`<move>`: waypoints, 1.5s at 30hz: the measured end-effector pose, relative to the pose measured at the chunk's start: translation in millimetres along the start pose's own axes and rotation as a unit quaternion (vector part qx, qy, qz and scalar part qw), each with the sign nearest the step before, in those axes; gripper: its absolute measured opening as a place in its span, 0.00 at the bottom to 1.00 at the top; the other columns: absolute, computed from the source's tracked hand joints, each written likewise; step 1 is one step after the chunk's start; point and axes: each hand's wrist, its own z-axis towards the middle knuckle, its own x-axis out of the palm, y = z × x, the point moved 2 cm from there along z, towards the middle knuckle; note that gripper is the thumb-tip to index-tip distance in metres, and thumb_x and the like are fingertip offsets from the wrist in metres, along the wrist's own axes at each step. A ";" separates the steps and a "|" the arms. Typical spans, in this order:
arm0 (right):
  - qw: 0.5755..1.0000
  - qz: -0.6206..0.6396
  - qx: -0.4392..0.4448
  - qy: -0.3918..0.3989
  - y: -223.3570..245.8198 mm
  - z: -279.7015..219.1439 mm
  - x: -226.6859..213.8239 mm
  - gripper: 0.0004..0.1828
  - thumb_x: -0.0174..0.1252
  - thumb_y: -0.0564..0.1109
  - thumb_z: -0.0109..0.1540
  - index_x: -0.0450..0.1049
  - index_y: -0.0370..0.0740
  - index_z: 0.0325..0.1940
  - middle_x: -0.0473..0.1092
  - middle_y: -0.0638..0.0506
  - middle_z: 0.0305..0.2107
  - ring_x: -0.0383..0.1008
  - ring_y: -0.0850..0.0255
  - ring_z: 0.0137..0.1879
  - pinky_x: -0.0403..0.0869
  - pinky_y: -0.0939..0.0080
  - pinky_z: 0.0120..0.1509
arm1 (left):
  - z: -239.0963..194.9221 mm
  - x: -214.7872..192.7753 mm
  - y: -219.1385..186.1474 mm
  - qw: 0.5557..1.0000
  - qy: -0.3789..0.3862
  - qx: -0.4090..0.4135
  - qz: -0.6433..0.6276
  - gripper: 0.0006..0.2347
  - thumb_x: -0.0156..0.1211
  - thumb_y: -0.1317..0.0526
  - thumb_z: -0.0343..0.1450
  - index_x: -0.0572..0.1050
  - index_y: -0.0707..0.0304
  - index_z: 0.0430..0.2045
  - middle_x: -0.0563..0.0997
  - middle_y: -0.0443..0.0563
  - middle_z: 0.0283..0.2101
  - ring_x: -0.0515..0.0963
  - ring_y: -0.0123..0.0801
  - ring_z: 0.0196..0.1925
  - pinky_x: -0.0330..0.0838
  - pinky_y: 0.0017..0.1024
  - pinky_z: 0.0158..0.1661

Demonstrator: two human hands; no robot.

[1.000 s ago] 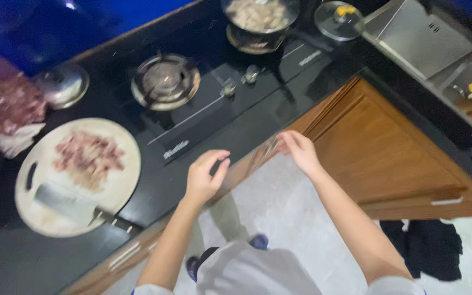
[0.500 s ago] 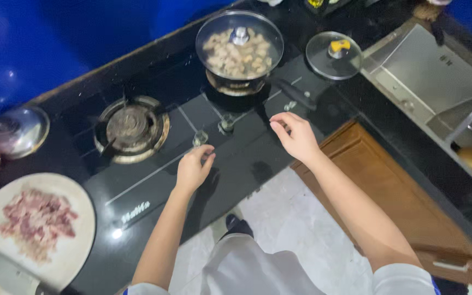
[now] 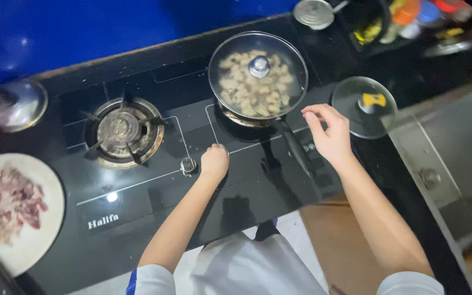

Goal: The person chops raw meat on a cutting board using a cleaver, then stirs pieces of meat cooking in a pan on the stove. The person also wipes the stovetop with a cloth and retrieves a plate from a dish rack.

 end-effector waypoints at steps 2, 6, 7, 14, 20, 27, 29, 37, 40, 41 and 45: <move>0.999 0.017 -0.009 0.026 -4.1 19.2 -2.7 0.06 0.55 0.36 0.70 0.77 0.33 0.47 0.77 0.47 0.39 0.81 0.61 0.46 0.76 0.66 0.52 | -1.6 -0.7 1.5 0.999 0.017 0.040 0.015 0.09 0.60 0.63 0.69 0.77 0.68 0.38 0.80 0.60 0.42 0.82 0.48 0.46 0.79 0.39 0.42; 0.998 0.029 -0.020 0.060 -6.2 47.8 -11.0 0.06 0.56 0.36 0.69 0.78 0.32 0.47 0.77 0.46 0.38 0.80 0.61 0.44 0.75 0.66 0.51 | -7.0 -17.8 0.9 0.980 0.054 0.168 0.098 0.08 0.56 0.66 0.69 0.78 0.63 0.39 0.80 0.53 0.43 0.80 0.44 0.49 0.75 0.39 0.48; 0.997 0.039 -0.025 0.063 -7.5 52.1 -13.9 0.06 0.56 0.36 0.69 0.78 0.32 0.47 0.77 0.47 0.39 0.80 0.62 0.45 0.75 0.66 0.52 | -9.3 -23.0 2.0 0.973 0.040 0.200 0.105 0.09 0.56 0.65 0.68 0.78 0.62 0.39 0.80 0.52 0.43 0.79 0.45 0.49 0.74 0.39 0.48; 0.994 0.085 -0.011 0.070 -17.0 55.1 -29.8 0.07 0.54 0.36 0.72 0.77 0.31 0.48 0.77 0.47 0.41 0.80 0.64 0.48 0.75 0.67 0.55 | -18.3 -56.4 9.4 0.906 -0.005 0.390 0.161 0.11 0.56 0.62 0.65 0.77 0.61 0.39 0.79 0.53 0.48 0.76 0.47 0.57 0.70 0.38 0.58; 0.993 0.106 0.001 0.053 -36.3 49.9 -38.8 0.07 0.54 0.36 0.72 0.77 0.31 0.49 0.76 0.47 0.42 0.79 0.66 0.49 0.75 0.68 0.54 | -28.7 -90.6 -2.8 0.898 -0.075 0.401 0.163 0.11 0.57 0.61 0.63 0.76 0.62 0.37 0.79 0.57 0.53 0.76 0.44 0.60 0.67 0.39 0.61; 0.940 -0.185 0.182 0.223 -72.6 12.6 -5.2 0.26 0.62 0.65 0.61 0.82 0.38 0.34 0.77 0.46 0.26 0.79 0.56 0.33 0.74 0.58 0.39 | -37.5 -148.3 -38.0 0.939 -0.197 0.260 -0.107 0.08 0.65 0.67 0.66 0.76 0.65 0.36 0.80 0.52 0.40 0.79 0.43 0.44 0.72 0.39 0.47; 0.880 -0.180 0.260 0.353 -82.2 -14.5 19.6 0.30 0.61 0.69 0.59 0.80 0.37 0.33 0.77 0.46 0.24 0.80 0.56 0.30 0.75 0.58 0.36 | -34.3 -160.8 -48.2 0.932 -0.219 0.255 -0.138 0.06 0.65 0.67 0.66 0.77 0.64 0.33 0.80 0.51 0.36 0.80 0.42 0.40 0.72 0.38 0.43; 0.714 0.392 0.518 0.261 -104.9 -68.5 57.8 0.10 0.58 0.46 0.63 0.67 0.38 0.42 0.72 0.46 0.23 0.73 0.60 0.22 0.73 0.59 0.23 | -46.2 -170.4 -74.6 0.922 -0.211 0.255 -0.200 0.04 0.66 0.67 0.67 0.77 0.64 0.30 0.79 0.51 0.31 0.80 0.43 0.35 0.72 0.38 0.37; 0.718 0.406 0.515 0.234 -101.5 -71.8 59.9 0.10 0.58 0.45 0.64 0.65 0.39 0.41 0.68 0.50 0.22 0.69 0.64 0.20 0.67 0.62 0.19 | -50.0 -166.4 -77.8 0.925 -0.201 0.249 -0.205 0.03 0.65 0.67 0.67 0.77 0.64 0.30 0.80 0.50 0.32 0.80 0.42 0.35 0.72 0.38 0.36; 0.721 0.406 0.514 0.228 -100.5 -71.9 60.8 0.09 0.58 0.45 0.64 0.65 0.39 0.40 0.68 0.50 0.22 0.68 0.64 0.20 0.66 0.62 0.18 | -50.7 -165.1 -77.8 0.926 -0.200 0.247 -0.205 0.03 0.66 0.67 0.67 0.77 0.64 0.30 0.80 0.50 0.31 0.80 0.42 0.34 0.72 0.38 0.36; 0.732 0.402 0.502 0.223 -102.4 -72.0 63.9 0.09 0.58 0.44 0.64 0.65 0.40 0.40 0.68 0.50 0.21 0.68 0.65 0.19 0.65 0.63 0.18 | -54.6 -160.5 -79.6 0.922 -0.212 0.246 -0.210 0.03 0.65 0.66 0.68 0.77 0.63 0.30 0.80 0.50 0.32 0.80 0.41 0.34 0.72 0.37 0.36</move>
